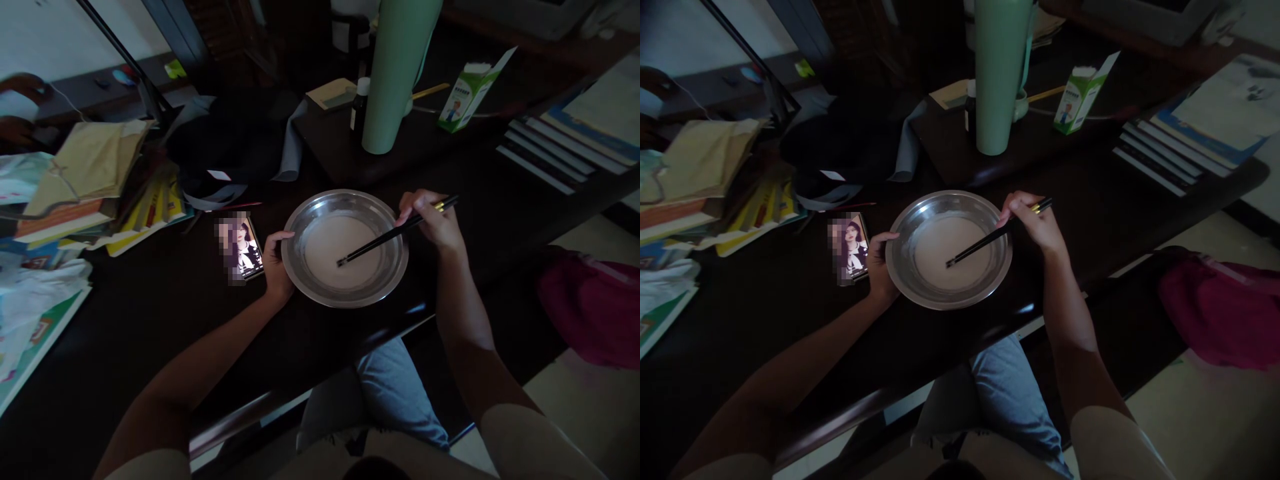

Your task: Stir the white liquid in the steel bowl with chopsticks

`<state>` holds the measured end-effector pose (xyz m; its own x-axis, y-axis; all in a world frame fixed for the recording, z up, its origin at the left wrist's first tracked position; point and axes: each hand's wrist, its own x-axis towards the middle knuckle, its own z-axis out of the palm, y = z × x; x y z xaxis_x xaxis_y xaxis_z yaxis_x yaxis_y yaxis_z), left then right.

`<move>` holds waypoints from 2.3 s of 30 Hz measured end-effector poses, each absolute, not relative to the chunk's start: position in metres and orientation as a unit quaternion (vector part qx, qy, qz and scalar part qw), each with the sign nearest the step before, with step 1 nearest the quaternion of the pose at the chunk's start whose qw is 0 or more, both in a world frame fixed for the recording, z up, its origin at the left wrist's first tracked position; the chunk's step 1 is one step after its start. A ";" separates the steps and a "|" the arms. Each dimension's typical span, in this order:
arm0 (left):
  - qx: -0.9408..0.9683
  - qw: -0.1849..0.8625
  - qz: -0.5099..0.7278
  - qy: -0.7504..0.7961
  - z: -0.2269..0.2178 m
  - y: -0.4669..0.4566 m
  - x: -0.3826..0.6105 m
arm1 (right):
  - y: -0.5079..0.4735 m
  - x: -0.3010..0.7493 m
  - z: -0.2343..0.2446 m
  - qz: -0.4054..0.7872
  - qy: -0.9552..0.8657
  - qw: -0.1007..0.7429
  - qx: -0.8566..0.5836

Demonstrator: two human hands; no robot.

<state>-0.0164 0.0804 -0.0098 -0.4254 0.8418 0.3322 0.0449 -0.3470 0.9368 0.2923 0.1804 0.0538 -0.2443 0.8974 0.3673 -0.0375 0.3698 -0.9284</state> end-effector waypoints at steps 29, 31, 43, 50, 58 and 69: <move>0.441 0.307 0.681 0.498 -0.011 0.079 -0.017 | 0.179 0.293 0.053 0.445 -0.632 0.540 -0.332; 0.440 0.308 0.681 0.498 -0.012 0.079 -0.018 | 0.177 0.291 0.056 0.454 -0.671 0.489 -0.321; 0.451 0.288 0.673 0.511 -0.012 0.080 -0.018 | 0.179 0.293 0.053 0.447 -0.621 0.540 -0.351; 0.458 0.275 0.678 0.505 -0.009 0.080 -0.016 | 0.177 0.291 0.057 0.440 -0.703 0.455 -0.323; 0.450 0.294 0.676 0.504 -0.010 0.079 -0.018 | 0.180 0.292 0.054 0.421 -0.627 0.568 -0.327; 0.454 0.278 0.675 0.511 -0.011 0.079 -0.018 | 0.180 0.292 0.054 0.417 -0.670 0.516 -0.333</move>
